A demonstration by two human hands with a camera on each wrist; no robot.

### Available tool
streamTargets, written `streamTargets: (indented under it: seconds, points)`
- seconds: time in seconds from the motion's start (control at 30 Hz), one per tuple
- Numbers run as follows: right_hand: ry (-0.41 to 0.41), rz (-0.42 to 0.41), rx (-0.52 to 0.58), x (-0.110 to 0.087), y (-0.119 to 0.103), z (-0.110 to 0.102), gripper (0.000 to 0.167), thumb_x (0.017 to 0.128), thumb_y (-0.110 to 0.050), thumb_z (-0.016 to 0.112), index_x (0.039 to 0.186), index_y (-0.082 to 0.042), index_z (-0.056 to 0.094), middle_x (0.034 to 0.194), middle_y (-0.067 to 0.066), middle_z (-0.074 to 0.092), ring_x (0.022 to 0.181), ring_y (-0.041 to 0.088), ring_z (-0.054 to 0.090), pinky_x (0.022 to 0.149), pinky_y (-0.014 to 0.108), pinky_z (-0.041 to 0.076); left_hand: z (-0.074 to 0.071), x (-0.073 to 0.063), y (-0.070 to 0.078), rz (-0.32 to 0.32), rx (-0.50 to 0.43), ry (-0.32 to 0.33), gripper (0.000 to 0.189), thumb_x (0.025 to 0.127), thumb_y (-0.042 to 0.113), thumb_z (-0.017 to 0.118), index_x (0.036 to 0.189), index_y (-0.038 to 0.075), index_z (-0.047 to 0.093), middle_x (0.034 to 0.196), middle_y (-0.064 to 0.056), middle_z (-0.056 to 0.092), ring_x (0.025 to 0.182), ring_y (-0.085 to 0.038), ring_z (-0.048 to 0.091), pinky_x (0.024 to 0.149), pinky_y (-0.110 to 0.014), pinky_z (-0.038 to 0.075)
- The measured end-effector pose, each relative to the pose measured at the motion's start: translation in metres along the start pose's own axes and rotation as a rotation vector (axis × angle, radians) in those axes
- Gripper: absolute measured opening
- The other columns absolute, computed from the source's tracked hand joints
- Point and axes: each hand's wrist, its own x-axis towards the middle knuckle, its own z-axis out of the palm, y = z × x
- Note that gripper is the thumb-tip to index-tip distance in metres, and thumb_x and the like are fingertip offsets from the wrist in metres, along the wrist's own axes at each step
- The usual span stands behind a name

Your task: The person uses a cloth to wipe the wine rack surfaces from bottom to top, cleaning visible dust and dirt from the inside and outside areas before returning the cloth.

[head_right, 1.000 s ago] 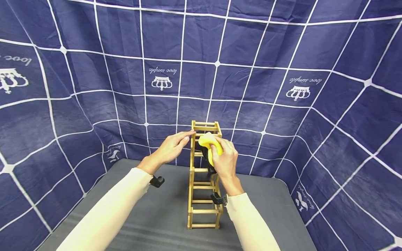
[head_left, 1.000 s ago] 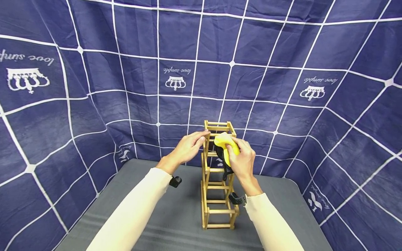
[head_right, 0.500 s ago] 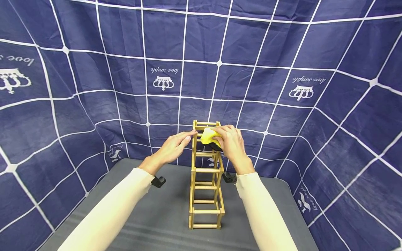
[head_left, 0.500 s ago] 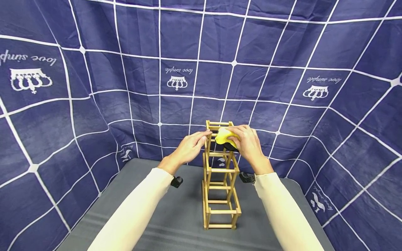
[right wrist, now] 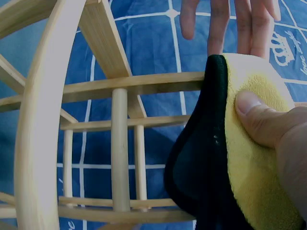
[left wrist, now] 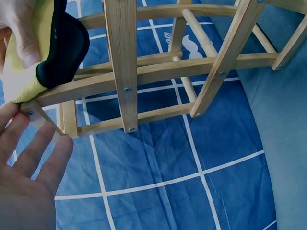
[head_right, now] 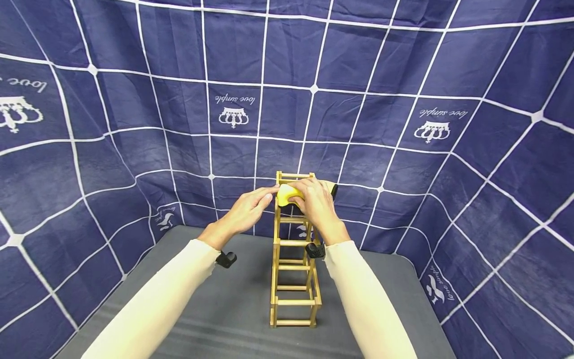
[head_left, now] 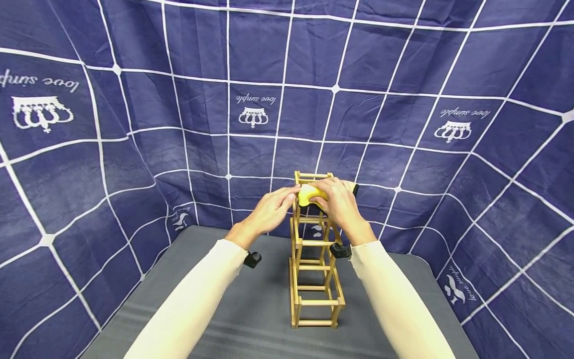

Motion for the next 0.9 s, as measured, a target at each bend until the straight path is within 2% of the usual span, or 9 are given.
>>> streamTargets:
  seconds: [0.23, 0.37, 0.43, 0.53, 0.63, 0.7, 0.8, 0.9]
  points:
    - [-0.025, 0.037, -0.114, -0.005, 0.009, -0.014, 0.041, 0.094, -0.02, 0.096, 0.133, -0.015, 0.086, 0.134, 0.008, 0.087, 0.128, 0.038, 0.075, 0.109, 0.06, 0.057, 0.003, 0.003, 0.0, 0.035, 0.004, 0.007, 0.046, 0.126, 0.027, 0.044, 0.165, 0.015, 0.066, 0.174, -0.007, 0.064, 0.16, -0.035, 0.064, 0.136, -0.057, 0.049]
    - [0.009, 0.037, -0.085, -0.01, 0.014, -0.017, 0.04, 0.096, -0.016, 0.094, 0.134, -0.013, 0.085, 0.133, 0.01, 0.087, 0.125, 0.04, 0.076, 0.104, 0.06, 0.06, 0.004, 0.004, -0.002, 0.035, 0.01, 0.004, 0.046, 0.126, 0.026, 0.045, 0.165, 0.015, 0.067, 0.174, -0.008, 0.064, 0.161, -0.035, 0.063, 0.137, -0.056, 0.049]
    - [0.072, 0.056, -0.02, -0.014, 0.016, -0.015, 0.039, 0.096, -0.013, 0.094, 0.134, -0.011, 0.085, 0.131, 0.013, 0.087, 0.123, 0.042, 0.078, 0.106, 0.061, 0.063, 0.005, 0.004, -0.002, 0.033, 0.008, 0.005, 0.046, 0.126, 0.027, 0.045, 0.164, 0.014, 0.067, 0.174, -0.008, 0.064, 0.161, -0.035, 0.063, 0.137, -0.056, 0.049]
    - [0.229, 0.126, 0.112, -0.025, 0.02, -0.014, 0.038, 0.094, -0.011, 0.096, 0.131, -0.006, 0.086, 0.126, 0.018, 0.088, 0.116, 0.045, 0.082, 0.103, 0.059, 0.065, 0.006, 0.002, -0.003, 0.029, 0.01, 0.007, 0.046, 0.126, 0.028, 0.046, 0.164, 0.015, 0.067, 0.174, -0.008, 0.064, 0.162, -0.035, 0.062, 0.137, -0.055, 0.048]
    - [0.39, 0.255, 0.232, -0.041, 0.028, -0.014, 0.039, 0.092, -0.012, 0.098, 0.129, -0.006, 0.088, 0.123, 0.02, 0.088, 0.108, 0.041, 0.083, 0.095, 0.046, 0.062, 0.007, 0.002, -0.004, 0.028, 0.014, 0.008, 0.045, 0.126, 0.028, 0.046, 0.164, 0.017, 0.067, 0.174, -0.007, 0.064, 0.161, -0.034, 0.063, 0.137, -0.055, 0.049]
    - [0.458, 0.354, 0.276, -0.051, 0.035, -0.014, 0.04, 0.092, -0.014, 0.099, 0.13, -0.008, 0.088, 0.123, 0.019, 0.088, 0.101, 0.033, 0.08, 0.089, 0.034, 0.057, 0.006, 0.002, -0.004, 0.027, 0.015, 0.01, 0.045, 0.125, 0.028, 0.046, 0.164, 0.018, 0.067, 0.174, -0.007, 0.064, 0.16, -0.033, 0.064, 0.136, -0.054, 0.05]
    - [0.494, 0.472, 0.4, -0.065, 0.044, -0.011, 0.039, 0.097, -0.01, 0.095, 0.134, -0.005, 0.085, 0.123, 0.022, 0.087, 0.095, 0.014, 0.074, 0.084, 0.017, 0.052, 0.004, 0.002, -0.003, 0.032, 0.011, 0.018, 0.045, 0.125, 0.027, 0.047, 0.164, 0.017, 0.068, 0.173, -0.007, 0.065, 0.159, -0.034, 0.065, 0.135, -0.055, 0.051]
    - [0.46, 0.543, 0.594, -0.074, 0.051, -0.004, 0.037, 0.104, -0.003, 0.086, 0.14, 0.003, 0.078, 0.124, 0.024, 0.086, 0.091, -0.001, 0.073, 0.081, 0.009, 0.057, 0.002, 0.002, -0.003, 0.035, 0.008, 0.023, 0.045, 0.125, 0.026, 0.047, 0.164, 0.016, 0.068, 0.173, -0.008, 0.065, 0.158, -0.035, 0.066, 0.134, -0.056, 0.051]
